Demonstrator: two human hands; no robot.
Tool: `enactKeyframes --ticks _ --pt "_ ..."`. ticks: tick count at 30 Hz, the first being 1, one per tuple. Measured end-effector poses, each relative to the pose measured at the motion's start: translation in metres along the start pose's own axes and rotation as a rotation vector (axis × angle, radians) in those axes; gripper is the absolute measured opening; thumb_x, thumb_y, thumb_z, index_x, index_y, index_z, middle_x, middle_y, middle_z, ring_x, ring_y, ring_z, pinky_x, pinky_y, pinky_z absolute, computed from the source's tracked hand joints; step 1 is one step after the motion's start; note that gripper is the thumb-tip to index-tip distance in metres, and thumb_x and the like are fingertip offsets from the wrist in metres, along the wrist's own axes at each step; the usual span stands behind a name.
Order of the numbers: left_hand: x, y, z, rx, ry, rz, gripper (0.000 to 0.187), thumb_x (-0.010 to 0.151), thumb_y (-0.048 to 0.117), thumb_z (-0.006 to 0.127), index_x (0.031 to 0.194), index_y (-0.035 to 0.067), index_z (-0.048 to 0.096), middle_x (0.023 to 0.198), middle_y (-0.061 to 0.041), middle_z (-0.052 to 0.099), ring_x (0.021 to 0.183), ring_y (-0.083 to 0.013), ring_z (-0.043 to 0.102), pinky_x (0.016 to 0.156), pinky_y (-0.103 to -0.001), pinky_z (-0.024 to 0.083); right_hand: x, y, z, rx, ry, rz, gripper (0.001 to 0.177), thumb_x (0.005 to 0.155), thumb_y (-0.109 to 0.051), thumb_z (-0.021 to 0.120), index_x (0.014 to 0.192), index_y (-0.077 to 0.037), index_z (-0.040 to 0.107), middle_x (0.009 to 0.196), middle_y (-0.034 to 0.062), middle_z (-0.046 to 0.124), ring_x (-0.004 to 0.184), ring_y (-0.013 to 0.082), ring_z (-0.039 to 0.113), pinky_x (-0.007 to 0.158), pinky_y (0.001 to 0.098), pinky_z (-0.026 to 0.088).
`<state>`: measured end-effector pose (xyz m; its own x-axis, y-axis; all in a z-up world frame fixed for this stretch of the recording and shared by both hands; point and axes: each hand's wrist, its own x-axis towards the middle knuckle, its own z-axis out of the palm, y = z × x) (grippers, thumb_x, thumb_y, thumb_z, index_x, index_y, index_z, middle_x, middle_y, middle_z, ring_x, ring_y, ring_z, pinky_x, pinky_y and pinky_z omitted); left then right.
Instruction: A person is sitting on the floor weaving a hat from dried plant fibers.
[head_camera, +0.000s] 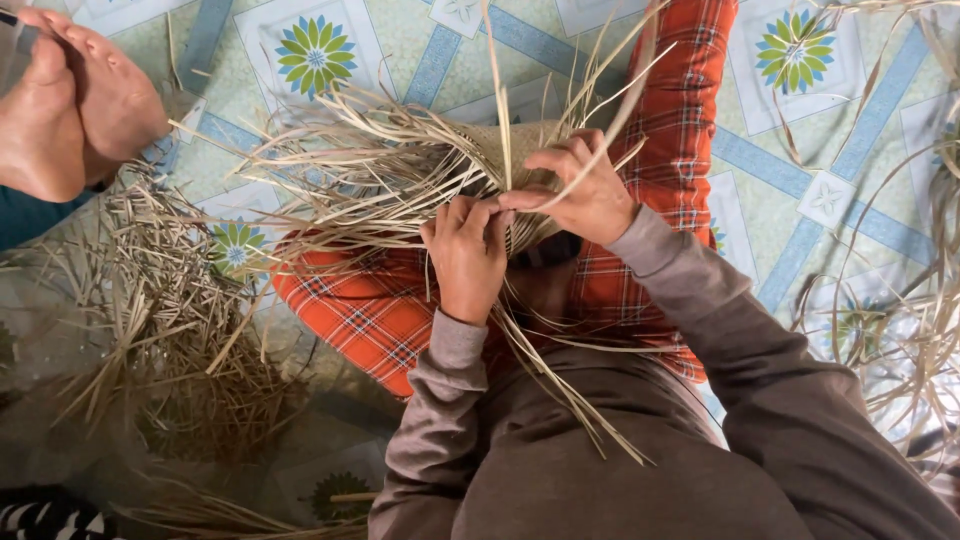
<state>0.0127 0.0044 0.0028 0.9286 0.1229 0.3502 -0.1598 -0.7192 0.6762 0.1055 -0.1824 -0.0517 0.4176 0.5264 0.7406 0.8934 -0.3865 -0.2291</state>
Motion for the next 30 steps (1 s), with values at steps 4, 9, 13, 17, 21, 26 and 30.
enactKeyframes --ticks 4,9,13,17,21,26,30 --pt "0.0 0.001 0.001 -0.12 -0.01 -0.038 0.011 0.092 0.019 0.08 0.095 0.019 0.069 0.088 0.006 0.061 0.084 -0.0173 0.063 0.084 -0.033 0.035 0.011 0.003 -0.009 -0.201 -0.056 -0.112 0.009 0.104 -0.027 0.065 0.108 -0.026 0.072 0.112 0.0053 0.057 0.097 0.0265 0.051 0.088 0.0455 0.039" --pt "-0.006 0.004 0.005 -0.133 0.031 -0.067 0.015 0.089 0.018 0.082 0.096 0.022 0.069 0.093 0.009 0.067 0.089 -0.016 0.067 0.088 -0.033 0.036 0.014 0.006 -0.007 -0.096 -0.18 -0.022 0.015 0.107 -0.029 0.06 0.1 -0.021 0.07 0.103 0.0013 0.059 0.098 0.0244 0.052 0.094 0.0493 0.036" --pt "-0.002 0.014 0.005 0.051 0.109 -0.011 0.02 0.082 0.02 0.085 0.092 0.022 0.068 0.087 0.007 0.065 0.083 -0.0175 0.065 0.083 -0.035 0.038 0.047 -0.011 -0.031 -0.01 -0.304 0.076 0.015 0.093 -0.027 0.075 0.088 -0.021 0.063 0.1 0.0003 0.056 0.095 0.0241 0.049 0.092 0.0445 0.034" --pt "0.0 0.016 0.011 0.166 0.138 -0.042 0.018 0.084 0.024 0.083 0.089 0.022 0.066 0.081 0.006 0.063 0.078 -0.0172 0.065 0.081 -0.035 0.039 0.054 -0.019 -0.031 -0.098 -0.356 0.139 0.022 0.081 -0.025 0.081 0.078 -0.018 0.061 0.094 -0.0001 0.053 0.093 0.023 0.05 0.092 0.0451 0.036" --pt "0.007 0.023 0.004 0.136 0.11 -0.125 0.014 0.086 0.027 0.077 0.085 0.018 0.066 0.076 0.002 0.063 0.074 -0.0215 0.066 0.078 -0.038 0.042 0.063 -0.016 -0.042 -0.181 -0.379 0.135 0.022 0.086 -0.029 0.076 0.076 -0.017 0.061 0.092 0.0023 0.053 0.095 0.0255 0.049 0.09 0.0481 0.036" --pt "0.01 0.021 0.0 -0.165 -0.049 -0.38 0.015 0.089 0.026 0.07 0.094 0.013 0.064 0.081 -0.01 0.076 0.08 -0.0348 0.074 0.088 -0.048 0.044 0.035 0.051 -0.059 -0.483 -0.367 0.354 0.014 0.079 -0.034 0.078 0.082 -0.027 0.066 0.099 -0.0065 0.058 0.099 0.0195 0.052 0.094 0.0433 0.037" --pt "0.009 0.015 0.008 -0.185 -0.047 -0.382 0.014 0.088 0.025 0.07 0.096 0.015 0.063 0.076 -0.006 0.076 0.074 -0.0298 0.074 0.084 -0.043 0.044 -0.001 0.121 -0.075 -0.659 -0.321 0.42 0.01 0.087 -0.034 0.078 0.085 -0.028 0.069 0.102 -0.0056 0.061 0.101 0.0205 0.051 0.1 0.0446 0.036"
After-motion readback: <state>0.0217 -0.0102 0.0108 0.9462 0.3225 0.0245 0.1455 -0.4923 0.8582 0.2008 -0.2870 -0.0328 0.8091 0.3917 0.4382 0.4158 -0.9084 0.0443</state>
